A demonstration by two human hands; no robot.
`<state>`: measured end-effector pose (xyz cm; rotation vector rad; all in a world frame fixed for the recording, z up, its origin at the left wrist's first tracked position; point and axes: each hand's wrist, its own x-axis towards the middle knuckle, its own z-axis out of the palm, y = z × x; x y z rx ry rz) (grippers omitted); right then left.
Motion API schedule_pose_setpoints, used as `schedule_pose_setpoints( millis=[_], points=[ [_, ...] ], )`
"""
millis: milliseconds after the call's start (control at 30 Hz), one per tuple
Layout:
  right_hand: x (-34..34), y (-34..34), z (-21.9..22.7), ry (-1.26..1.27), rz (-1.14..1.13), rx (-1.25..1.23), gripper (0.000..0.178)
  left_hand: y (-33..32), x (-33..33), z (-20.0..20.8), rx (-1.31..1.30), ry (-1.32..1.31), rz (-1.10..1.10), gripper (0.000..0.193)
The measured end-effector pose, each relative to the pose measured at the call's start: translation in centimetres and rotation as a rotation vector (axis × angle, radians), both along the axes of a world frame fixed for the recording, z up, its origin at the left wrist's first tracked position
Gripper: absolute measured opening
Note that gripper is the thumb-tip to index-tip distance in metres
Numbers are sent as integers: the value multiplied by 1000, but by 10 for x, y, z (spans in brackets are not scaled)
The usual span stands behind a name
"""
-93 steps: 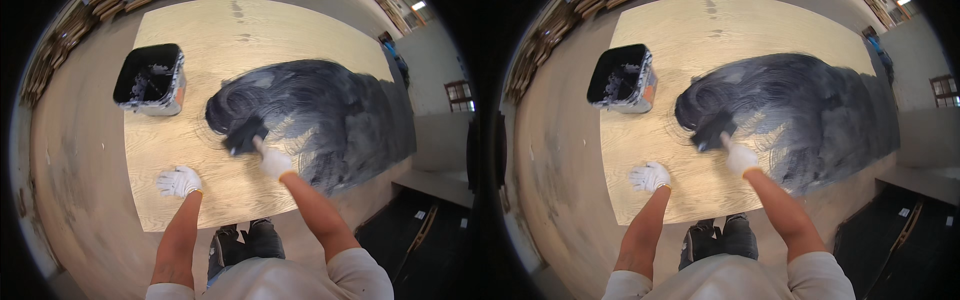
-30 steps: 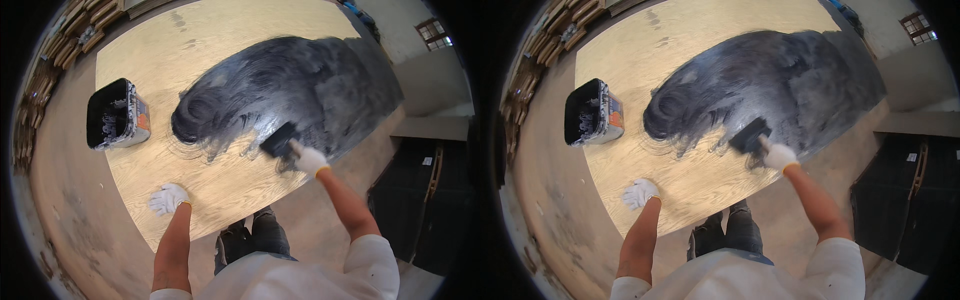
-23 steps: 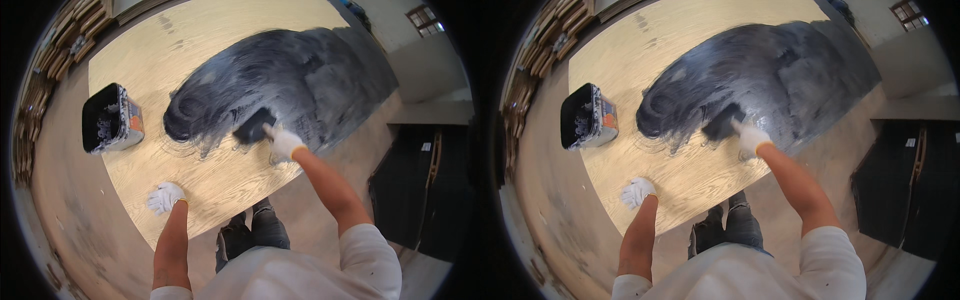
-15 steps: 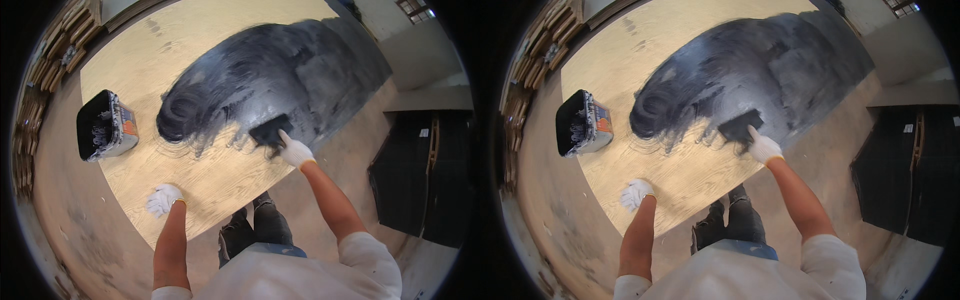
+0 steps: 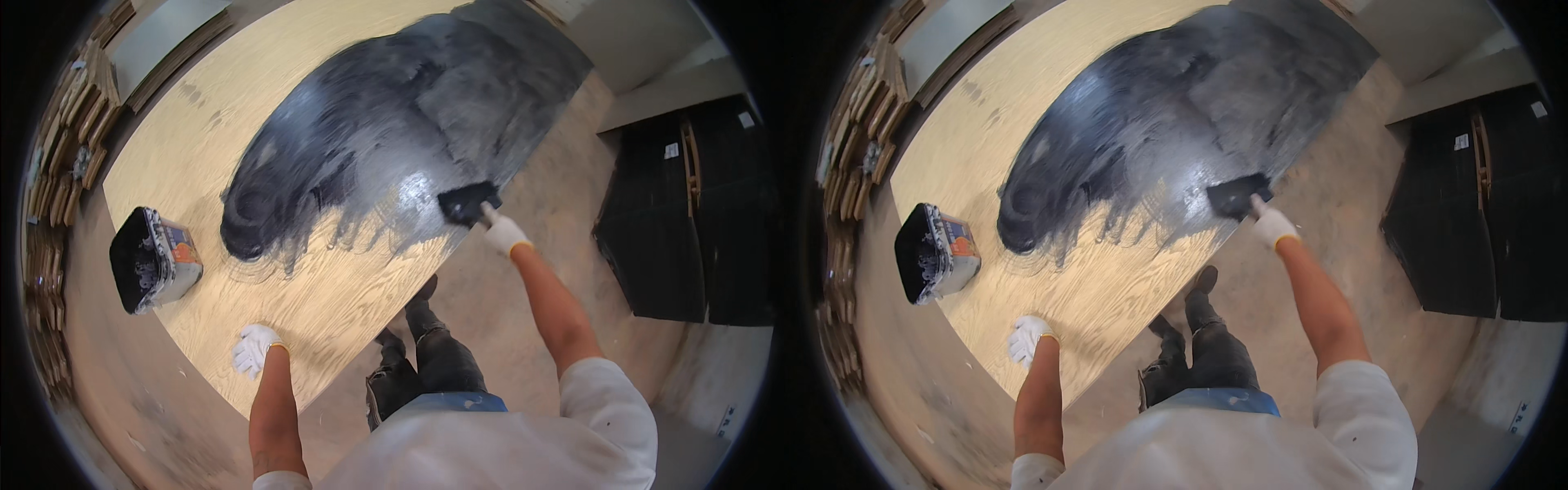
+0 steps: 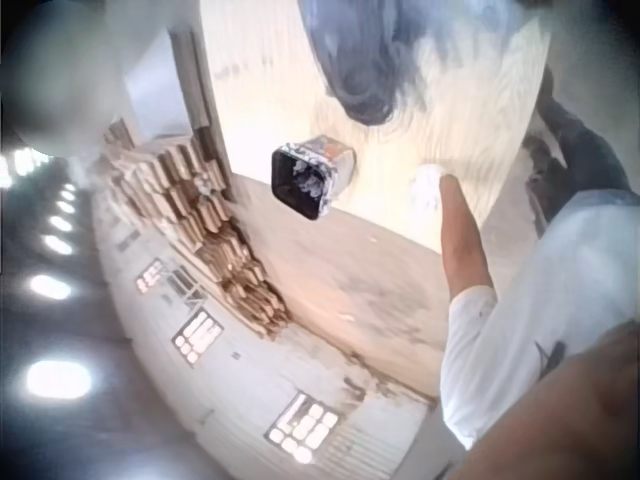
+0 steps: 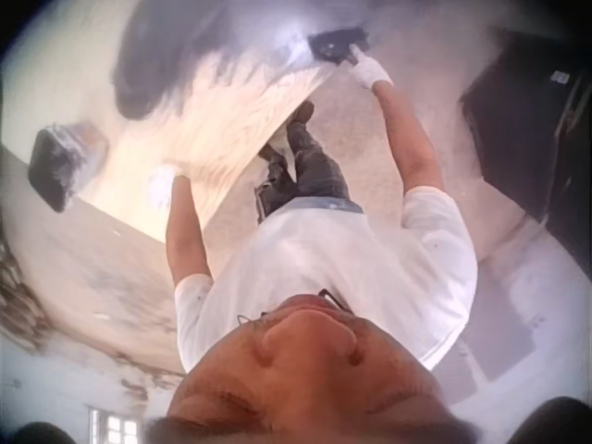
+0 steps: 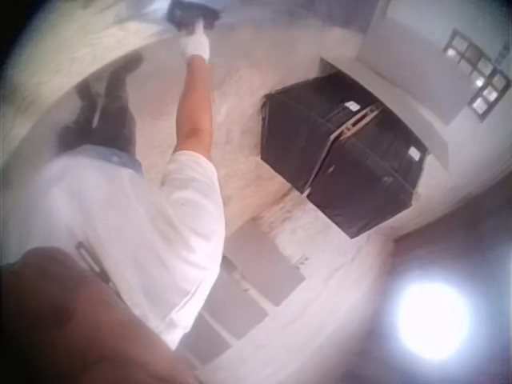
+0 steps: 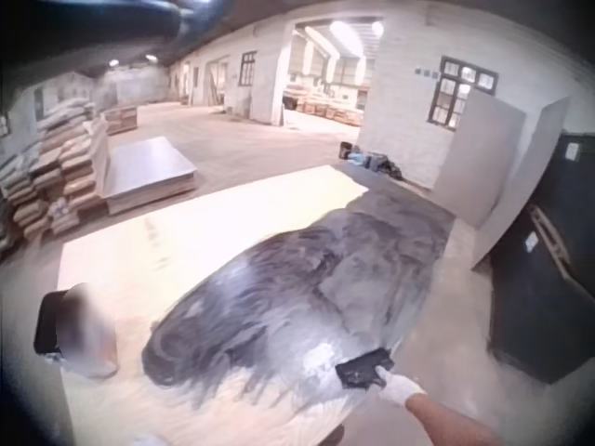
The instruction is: The person applies black paint to a large wooden board using a brush. They repeatedly dip the brush into a paint container and spread the paint across the surface in broad strokes.
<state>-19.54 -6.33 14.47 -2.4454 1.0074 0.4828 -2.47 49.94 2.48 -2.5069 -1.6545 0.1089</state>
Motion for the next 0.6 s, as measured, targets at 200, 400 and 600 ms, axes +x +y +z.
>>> schedule_pose_setpoints(
  millis=[200,400,600],
  points=[
    [-17,98,43,241,296,131,71,47,-6,-35,445,-142,-60,63],
    [-40,52,13,64,65,116,75,51,-52,34,-471,-123,-507,54],
    [-64,185,17,74,312,538,79,-65,-189,84,-906,-413,-935,31]
  ],
)
